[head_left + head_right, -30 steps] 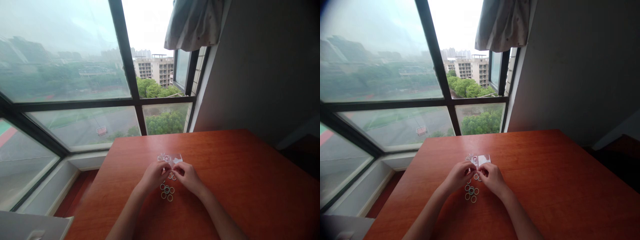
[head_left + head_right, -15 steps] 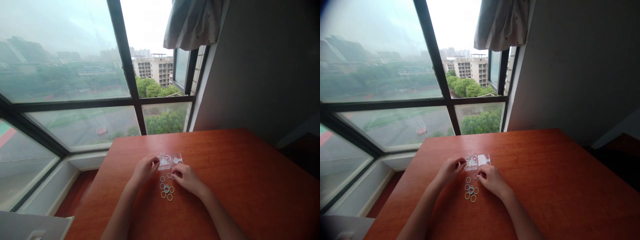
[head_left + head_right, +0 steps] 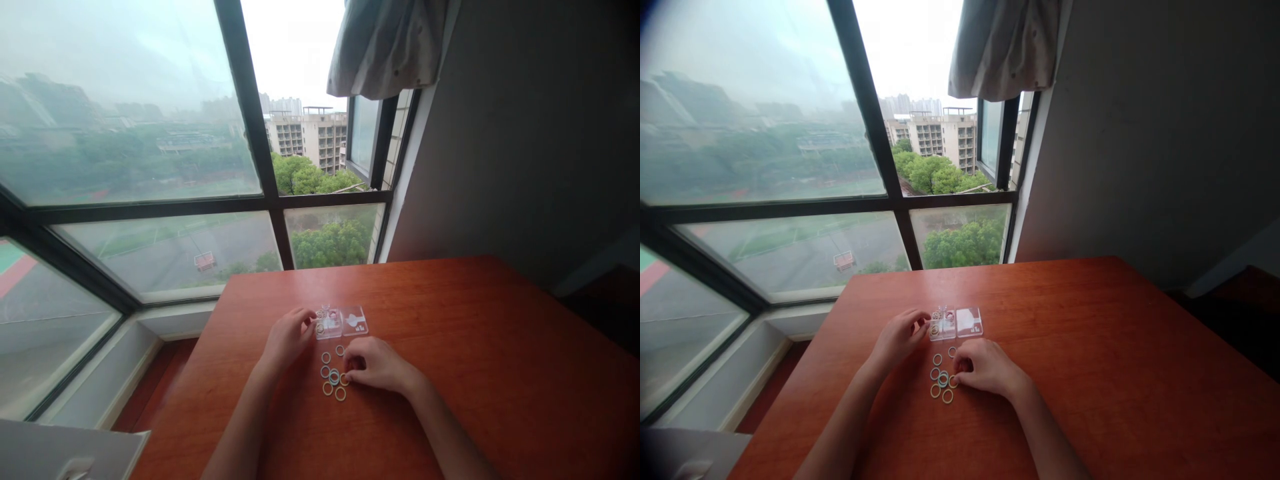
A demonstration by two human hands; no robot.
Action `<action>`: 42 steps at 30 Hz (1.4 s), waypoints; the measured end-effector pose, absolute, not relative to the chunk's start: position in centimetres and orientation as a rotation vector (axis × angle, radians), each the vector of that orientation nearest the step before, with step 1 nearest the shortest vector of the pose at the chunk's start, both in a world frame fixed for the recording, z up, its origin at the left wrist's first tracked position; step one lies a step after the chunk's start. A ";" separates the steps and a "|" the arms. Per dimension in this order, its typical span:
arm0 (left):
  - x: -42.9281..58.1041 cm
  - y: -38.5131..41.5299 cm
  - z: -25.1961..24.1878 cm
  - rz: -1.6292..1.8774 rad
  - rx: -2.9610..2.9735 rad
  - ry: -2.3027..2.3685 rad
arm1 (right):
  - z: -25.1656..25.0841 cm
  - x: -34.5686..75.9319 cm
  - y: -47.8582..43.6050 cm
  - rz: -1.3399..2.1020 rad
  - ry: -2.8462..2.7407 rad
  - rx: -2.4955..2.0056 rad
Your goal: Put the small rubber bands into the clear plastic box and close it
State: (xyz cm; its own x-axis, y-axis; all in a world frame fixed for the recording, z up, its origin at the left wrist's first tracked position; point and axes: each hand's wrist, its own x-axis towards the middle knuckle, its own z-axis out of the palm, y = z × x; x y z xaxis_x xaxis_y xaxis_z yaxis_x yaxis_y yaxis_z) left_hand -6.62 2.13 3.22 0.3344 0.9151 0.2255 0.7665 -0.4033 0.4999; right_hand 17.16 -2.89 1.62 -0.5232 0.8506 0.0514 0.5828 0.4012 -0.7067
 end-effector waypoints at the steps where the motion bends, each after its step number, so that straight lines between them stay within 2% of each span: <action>1: -6.6 2.1 3.2 0.688 2.302 1.503 | 1.6 17.2 -2.9 0.898 -2.264 -1.234; 28: -6.3 2.1 3.3 0.692 2.289 1.483 | 2.3 17.3 -2.9 0.992 -2.265 -1.227; 42: -4.8 1.4 3.8 0.729 2.293 1.356 | 1.3 16.6 -2.3 0.818 -2.061 -1.197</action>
